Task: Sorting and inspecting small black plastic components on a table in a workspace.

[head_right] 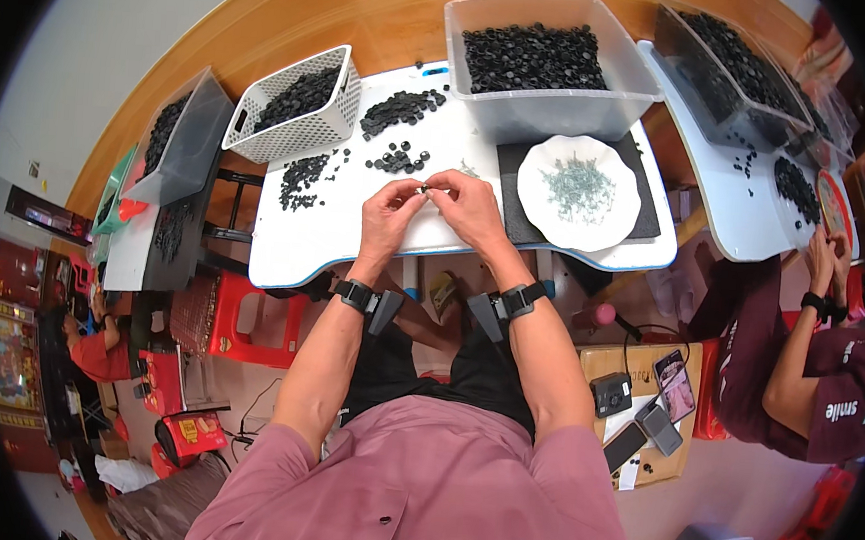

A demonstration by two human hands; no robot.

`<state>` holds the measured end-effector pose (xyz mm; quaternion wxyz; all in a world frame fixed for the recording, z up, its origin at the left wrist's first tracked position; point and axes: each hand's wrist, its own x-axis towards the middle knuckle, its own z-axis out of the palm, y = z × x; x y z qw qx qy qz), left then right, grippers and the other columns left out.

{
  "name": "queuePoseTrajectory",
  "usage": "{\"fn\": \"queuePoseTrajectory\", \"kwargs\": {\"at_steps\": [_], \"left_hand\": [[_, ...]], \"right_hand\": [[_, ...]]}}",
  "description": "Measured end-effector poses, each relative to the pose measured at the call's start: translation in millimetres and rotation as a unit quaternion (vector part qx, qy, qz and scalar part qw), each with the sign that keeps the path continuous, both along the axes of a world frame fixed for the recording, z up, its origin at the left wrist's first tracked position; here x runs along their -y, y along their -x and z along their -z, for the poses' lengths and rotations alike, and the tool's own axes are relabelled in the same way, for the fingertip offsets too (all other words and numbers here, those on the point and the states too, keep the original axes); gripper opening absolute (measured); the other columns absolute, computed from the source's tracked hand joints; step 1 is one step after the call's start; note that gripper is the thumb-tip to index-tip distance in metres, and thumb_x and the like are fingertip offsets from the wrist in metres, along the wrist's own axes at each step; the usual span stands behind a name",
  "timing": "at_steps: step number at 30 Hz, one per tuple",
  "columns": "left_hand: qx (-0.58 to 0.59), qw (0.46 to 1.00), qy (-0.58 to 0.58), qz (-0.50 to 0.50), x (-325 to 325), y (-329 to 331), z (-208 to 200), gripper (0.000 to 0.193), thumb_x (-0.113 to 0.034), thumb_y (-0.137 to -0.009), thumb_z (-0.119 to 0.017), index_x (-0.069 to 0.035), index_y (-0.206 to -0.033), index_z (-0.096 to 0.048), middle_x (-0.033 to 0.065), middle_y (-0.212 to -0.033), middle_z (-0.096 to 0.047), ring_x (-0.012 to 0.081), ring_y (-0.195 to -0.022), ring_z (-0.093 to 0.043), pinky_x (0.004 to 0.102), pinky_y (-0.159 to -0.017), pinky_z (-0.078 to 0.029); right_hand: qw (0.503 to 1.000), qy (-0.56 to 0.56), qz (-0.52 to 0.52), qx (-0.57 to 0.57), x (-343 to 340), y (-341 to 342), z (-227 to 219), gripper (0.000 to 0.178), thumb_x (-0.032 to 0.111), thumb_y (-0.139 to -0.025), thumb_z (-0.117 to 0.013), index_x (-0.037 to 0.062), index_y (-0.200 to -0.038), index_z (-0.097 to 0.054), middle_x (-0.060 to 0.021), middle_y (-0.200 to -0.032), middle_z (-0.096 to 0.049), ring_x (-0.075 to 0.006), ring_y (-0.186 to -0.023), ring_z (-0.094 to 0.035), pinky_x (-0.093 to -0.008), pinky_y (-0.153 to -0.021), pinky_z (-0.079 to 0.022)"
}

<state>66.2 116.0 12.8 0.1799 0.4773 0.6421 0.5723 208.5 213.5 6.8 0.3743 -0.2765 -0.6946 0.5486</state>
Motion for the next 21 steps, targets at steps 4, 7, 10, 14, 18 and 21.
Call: {"fn": "queuePoseTrajectory", "kwargs": {"at_steps": [4, 7, 10, 14, 18, 21], "left_hand": [[-0.005, 1.000, 0.013, 0.007, 1, 3, 3, 0.021, -0.009, -0.089, -0.080, -0.004, -0.109, -0.079, 0.0038, -0.089, -0.075, 0.0078, -0.072, -0.062, 0.0245, -0.066, -0.051], [-0.004, 1.000, 0.018, 0.015, 0, -1, 0, 0.021, -0.009, -0.088, -0.080, -0.005, -0.109, -0.079, 0.0041, -0.091, -0.076, 0.0085, -0.072, -0.063, 0.0253, -0.067, -0.053], [-0.020, 0.999, 0.032, 0.011, 2, -2, -3, 0.023, -0.008, -0.089, -0.079, -0.004, -0.112, -0.078, 0.0033, -0.091, -0.075, 0.0076, -0.073, -0.063, 0.0245, -0.068, -0.053], [-0.014, 0.999, 0.044, -0.006, 0, -2, -4, 0.028, -0.006, -0.092, -0.076, -0.004, -0.121, -0.074, 0.0022, -0.092, -0.074, 0.0065, -0.078, -0.063, 0.0235, -0.072, -0.053], [0.013, 0.998, 0.039, -0.038, -6, 3, -14, 0.028, -0.006, -0.092, -0.074, -0.003, -0.120, -0.073, 0.0038, -0.097, -0.073, 0.0100, -0.082, -0.065, 0.0260, -0.076, -0.054], [-0.308, 0.949, -0.004, -0.061, -17, 15, -31, 0.027, -0.010, -0.088, -0.076, -0.004, -0.115, -0.075, 0.0118, -0.098, -0.069, 0.0282, -0.086, -0.064, 0.0396, -0.078, -0.052]], "right_hand": [[0.998, 0.043, -0.019, -0.040, 0, 0, -4, 0.020, 0.010, -0.090, -0.072, -0.0009, -0.106, -0.076, -0.0086, -0.090, -0.078, -0.0121, -0.073, -0.068, -0.0275, -0.066, -0.055], [0.997, 0.050, -0.022, -0.047, -5, -5, 0, 0.020, 0.009, -0.089, -0.073, -0.0015, -0.105, -0.076, -0.0075, -0.089, -0.077, -0.0112, -0.071, -0.066, -0.0266, -0.065, -0.053], [0.997, 0.051, -0.025, -0.043, -3, -7, -4, 0.019, 0.009, -0.088, -0.073, -0.0007, -0.104, -0.076, -0.0061, -0.086, -0.076, -0.0105, -0.071, -0.065, -0.0267, -0.065, -0.052], [0.998, -0.001, 0.062, -0.026, 3, -7, -8, 0.018, 0.009, -0.089, -0.074, 0.0009, -0.104, -0.076, -0.0084, -0.090, -0.075, -0.0141, -0.071, -0.067, -0.0283, -0.067, -0.054], [0.988, -0.079, 0.130, -0.031, 5, -6, -10, 0.015, 0.006, -0.089, -0.073, 0.0010, -0.102, -0.076, -0.0116, -0.092, -0.072, -0.0206, -0.071, -0.068, -0.0310, -0.067, -0.055], [0.987, -0.080, 0.138, -0.032, 8, -6, -9, 0.014, 0.003, -0.087, -0.072, 0.0008, -0.101, -0.075, -0.0112, -0.094, -0.071, -0.0199, -0.067, -0.065, -0.0316, -0.065, -0.053]]}}
